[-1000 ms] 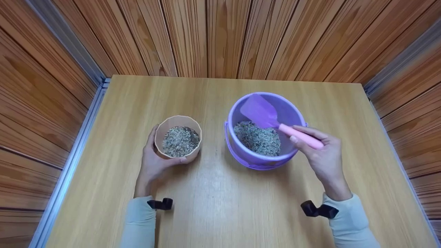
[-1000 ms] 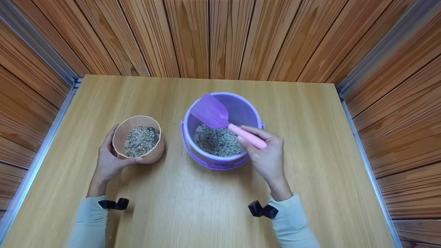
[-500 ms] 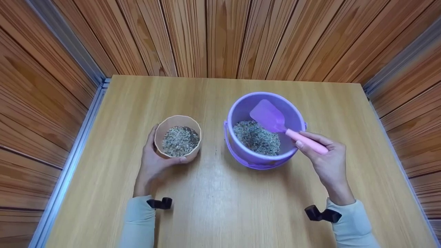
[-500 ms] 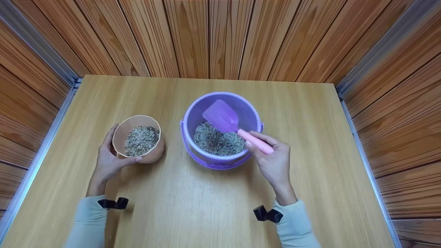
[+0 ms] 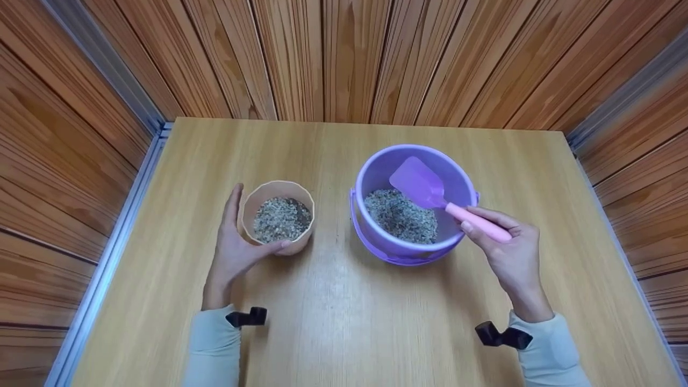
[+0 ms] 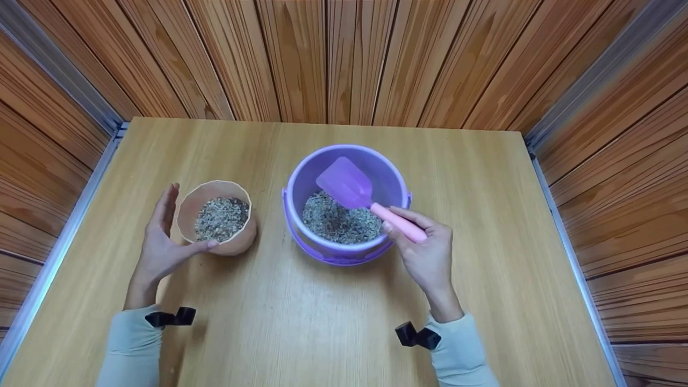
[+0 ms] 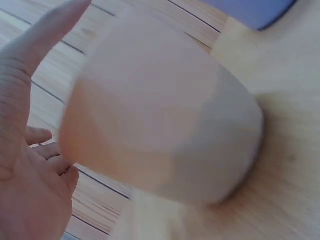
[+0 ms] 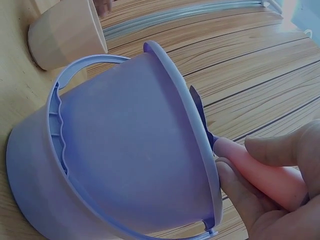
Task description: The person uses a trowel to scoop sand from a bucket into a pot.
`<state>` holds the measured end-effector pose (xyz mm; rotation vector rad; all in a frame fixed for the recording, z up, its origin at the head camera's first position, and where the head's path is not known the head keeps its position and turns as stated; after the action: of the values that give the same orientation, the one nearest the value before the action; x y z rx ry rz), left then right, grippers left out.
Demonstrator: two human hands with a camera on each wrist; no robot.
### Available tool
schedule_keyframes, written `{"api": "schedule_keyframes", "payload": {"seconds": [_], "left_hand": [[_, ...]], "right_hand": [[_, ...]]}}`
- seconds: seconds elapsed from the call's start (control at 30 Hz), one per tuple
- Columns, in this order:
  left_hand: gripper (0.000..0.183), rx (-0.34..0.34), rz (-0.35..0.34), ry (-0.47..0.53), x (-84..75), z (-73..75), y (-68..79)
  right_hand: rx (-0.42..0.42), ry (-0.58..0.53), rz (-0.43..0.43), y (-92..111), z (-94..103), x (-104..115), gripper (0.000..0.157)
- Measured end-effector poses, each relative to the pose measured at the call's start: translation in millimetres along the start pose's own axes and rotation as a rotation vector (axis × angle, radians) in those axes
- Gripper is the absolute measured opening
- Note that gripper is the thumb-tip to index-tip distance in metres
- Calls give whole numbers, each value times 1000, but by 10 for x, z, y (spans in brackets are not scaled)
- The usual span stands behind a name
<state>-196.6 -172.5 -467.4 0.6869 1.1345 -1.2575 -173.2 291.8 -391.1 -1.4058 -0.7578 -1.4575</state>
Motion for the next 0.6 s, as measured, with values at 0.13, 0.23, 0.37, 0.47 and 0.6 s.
{"api": "schedule_keyframes", "payload": {"seconds": [0.13, 0.23, 0.37, 0.47, 0.6], "left_hand": [[129, -12, -91, 11, -363, -34, 6], [129, -9, -190, 62, -658, -121, 30], [130, 26, -336, 135, -914, -334, 56], [132, 90, -373, 158, -985, -558, 66], [137, 203, -326, 139, -1015, -899, 79]], "right_hand": [[-1, 28, 4, 9, -6, 4, 31], [0, 35, 6, 15, -10, 7, 31], [4, 32, 5, 22, -12, 7, 31], [7, 35, 1, 24, -11, 5, 32], [2, 28, 2, 20, -5, 0, 31]]}}
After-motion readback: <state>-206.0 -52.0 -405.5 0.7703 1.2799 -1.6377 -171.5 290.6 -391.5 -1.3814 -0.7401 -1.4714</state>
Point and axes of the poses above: each hand's wrist, its own y-axis away from the middle knuckle, its own z-axis out of the back of the hand, x = y × z, the point moved 8 cm from there along -y, towards the middle knuckle, and after that the axes turned 10 degrees about -x, right-handed, at the moved point
